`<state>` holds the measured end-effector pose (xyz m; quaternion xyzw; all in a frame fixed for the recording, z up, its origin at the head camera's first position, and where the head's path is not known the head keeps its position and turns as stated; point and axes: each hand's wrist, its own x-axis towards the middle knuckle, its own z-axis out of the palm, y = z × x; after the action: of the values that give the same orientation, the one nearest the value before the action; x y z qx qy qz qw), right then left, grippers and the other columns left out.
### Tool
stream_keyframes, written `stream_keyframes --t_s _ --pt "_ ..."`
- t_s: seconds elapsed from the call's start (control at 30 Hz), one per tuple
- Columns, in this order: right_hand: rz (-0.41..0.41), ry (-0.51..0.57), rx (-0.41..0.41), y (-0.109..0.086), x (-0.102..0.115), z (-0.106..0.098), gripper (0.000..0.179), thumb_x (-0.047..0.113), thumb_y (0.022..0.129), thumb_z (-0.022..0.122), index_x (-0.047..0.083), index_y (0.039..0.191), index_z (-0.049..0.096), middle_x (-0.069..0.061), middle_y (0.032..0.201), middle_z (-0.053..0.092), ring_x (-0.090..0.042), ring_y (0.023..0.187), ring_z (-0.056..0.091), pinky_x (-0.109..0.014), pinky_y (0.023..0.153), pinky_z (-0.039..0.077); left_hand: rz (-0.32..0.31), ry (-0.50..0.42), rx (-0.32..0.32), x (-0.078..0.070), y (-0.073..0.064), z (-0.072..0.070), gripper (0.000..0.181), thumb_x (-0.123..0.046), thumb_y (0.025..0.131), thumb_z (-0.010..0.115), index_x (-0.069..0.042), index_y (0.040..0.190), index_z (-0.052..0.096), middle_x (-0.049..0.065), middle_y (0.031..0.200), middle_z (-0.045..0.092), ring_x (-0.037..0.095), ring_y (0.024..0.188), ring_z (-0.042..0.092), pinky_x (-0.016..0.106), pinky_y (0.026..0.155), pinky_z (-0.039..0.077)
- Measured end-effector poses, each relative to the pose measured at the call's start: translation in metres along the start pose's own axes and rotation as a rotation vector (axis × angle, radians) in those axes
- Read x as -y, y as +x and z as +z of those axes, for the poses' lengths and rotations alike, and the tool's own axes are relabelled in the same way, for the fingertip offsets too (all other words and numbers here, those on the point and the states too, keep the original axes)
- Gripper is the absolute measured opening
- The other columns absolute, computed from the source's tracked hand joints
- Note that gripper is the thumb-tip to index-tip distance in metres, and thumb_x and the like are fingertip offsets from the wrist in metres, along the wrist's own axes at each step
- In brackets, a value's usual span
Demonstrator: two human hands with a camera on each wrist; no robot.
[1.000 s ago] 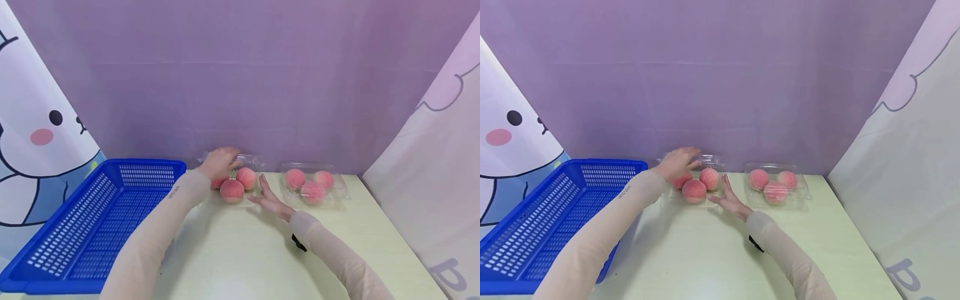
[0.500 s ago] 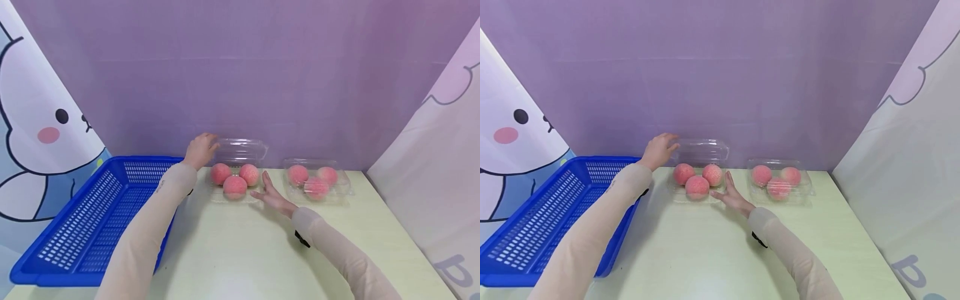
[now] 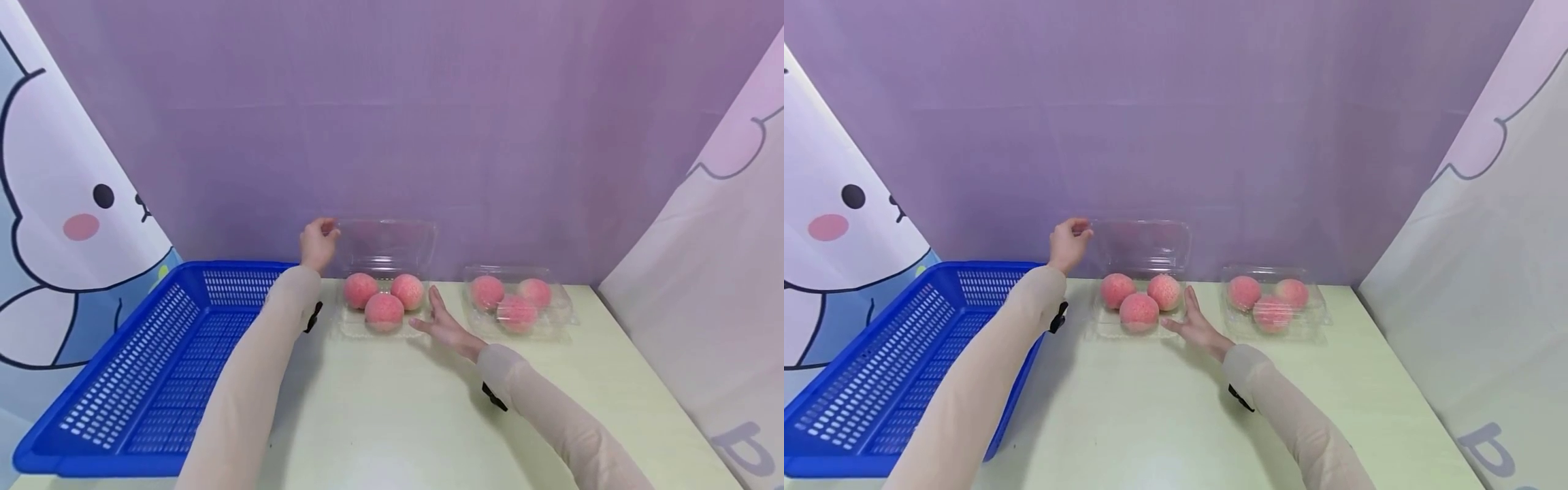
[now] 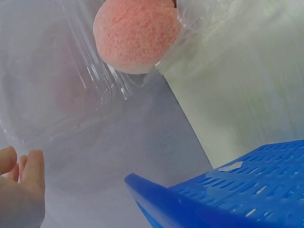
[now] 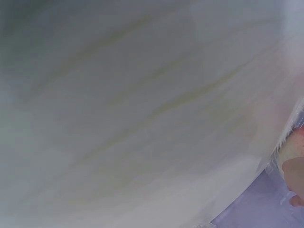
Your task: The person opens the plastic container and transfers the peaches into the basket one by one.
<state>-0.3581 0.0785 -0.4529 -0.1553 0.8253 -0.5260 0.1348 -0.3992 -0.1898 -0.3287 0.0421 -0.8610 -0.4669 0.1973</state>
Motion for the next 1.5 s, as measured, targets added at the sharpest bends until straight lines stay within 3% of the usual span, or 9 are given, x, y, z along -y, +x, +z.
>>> stream_keyframes --t_s 0.13,0.3,0.5,0.63,0.83,1.1,1.27,1.37,1.5 --pt "0.0 0.0 0.004 -0.001 0.0 0.0 0.093 0.03 0.089 0.058 0.014 0.146 -0.014 -0.003 0.152 -0.022 -0.039 0.139 0.007 -0.048 0.113 0.009 -0.022 -0.042 0.013 0.002 0.007 0.001 0.031 -0.015 0.092 0.054 -0.004 0.121 0.055 0.014 0.119 0.059 0.028 0.112 0.054 0.04 0.093 0.045" --pt "-0.002 0.007 0.012 -0.004 0.002 -0.001 0.092 0.029 0.09 0.057 0.014 0.146 -0.014 -0.002 0.152 -0.022 -0.038 0.139 0.006 -0.047 0.113 0.008 -0.061 -0.082 0.102 0.002 0.012 0.001 0.045 -0.014 0.089 0.057 -0.004 0.131 0.046 0.015 0.126 0.053 0.029 0.117 0.051 0.041 0.095 0.044" --pt "-0.004 -0.005 -0.01 0.001 -0.001 -0.003 0.093 0.031 0.089 0.058 0.015 0.146 -0.013 -0.001 0.152 -0.021 -0.038 0.139 0.01 -0.047 0.113 0.011 -0.031 0.005 0.241 -0.003 0.016 0.002 0.069 -0.018 0.088 0.057 -0.002 0.145 0.02 0.018 0.146 0.031 0.031 0.133 0.032 0.043 0.107 0.032" --pt "-0.008 -0.003 -0.008 0.0 -0.001 -0.002 0.093 0.03 0.089 0.058 0.014 0.146 -0.013 -0.003 0.152 -0.021 -0.039 0.139 0.01 -0.048 0.113 0.011 -0.056 0.04 0.344 -0.005 0.012 0.001 0.08 -0.019 0.089 0.055 -0.006 0.147 0.002 0.015 0.153 0.013 0.031 0.139 0.016 0.046 0.112 0.021" --pt "-0.008 -0.005 0.007 0.0 -0.001 -0.001 0.094 0.031 0.089 0.058 0.015 0.146 -0.014 -0.002 0.152 -0.022 -0.038 0.139 0.009 -0.048 0.113 0.009 -0.078 0.061 0.396 -0.006 0.006 -0.002 0.085 -0.018 0.09 0.054 -0.011 0.147 -0.008 0.013 0.154 0.004 0.032 0.14 0.011 0.048 0.113 0.017" --pt "-0.014 -0.011 0.002 0.005 0.0 -0.001 0.094 0.031 0.088 0.059 0.015 0.146 -0.013 -0.003 0.152 -0.021 -0.037 0.139 0.009 -0.047 0.113 0.009 -0.011 0.143 0.462 -0.011 -0.002 -0.006 0.084 -0.019 0.089 0.055 -0.003 0.146 -0.004 0.018 0.153 0.007 0.032 0.14 0.011 0.046 0.114 0.015" --pt "-0.005 -0.007 0.006 0.006 0.0 -0.001 0.094 0.03 0.089 0.059 0.014 0.146 -0.014 -0.002 0.152 -0.021 -0.037 0.139 0.011 -0.045 0.113 0.011 0.002 0.187 0.518 -0.019 -0.009 -0.008 0.076 -0.021 0.089 0.056 -0.003 0.146 0.01 0.017 0.152 0.014 0.033 0.139 0.018 0.048 0.112 0.02" --pt "-0.013 -0.006 0.002 0.007 0.0 -0.001 0.094 0.03 0.088 0.059 0.013 0.146 -0.014 -0.003 0.152 -0.02 -0.037 0.139 0.011 -0.045 0.113 0.012 0.035 0.257 0.585 -0.026 -0.013 -0.006 0.07 -0.024 0.089 0.055 -0.003 0.145 0.019 0.016 0.15 0.022 0.033 0.135 0.027 0.048 0.11 0.025" --pt "-0.03 -0.008 -0.009 0.01 0.0 -0.001 0.095 0.028 0.088 0.061 0.013 0.146 -0.013 -0.004 0.153 -0.018 -0.037 0.139 0.012 -0.045 0.113 0.014 0.073 0.369 0.717 -0.03 -0.019 0.0 0.065 -0.023 0.088 0.055 -0.002 0.143 0.025 0.016 0.147 0.029 0.033 0.134 0.03 0.048 0.109 0.027"
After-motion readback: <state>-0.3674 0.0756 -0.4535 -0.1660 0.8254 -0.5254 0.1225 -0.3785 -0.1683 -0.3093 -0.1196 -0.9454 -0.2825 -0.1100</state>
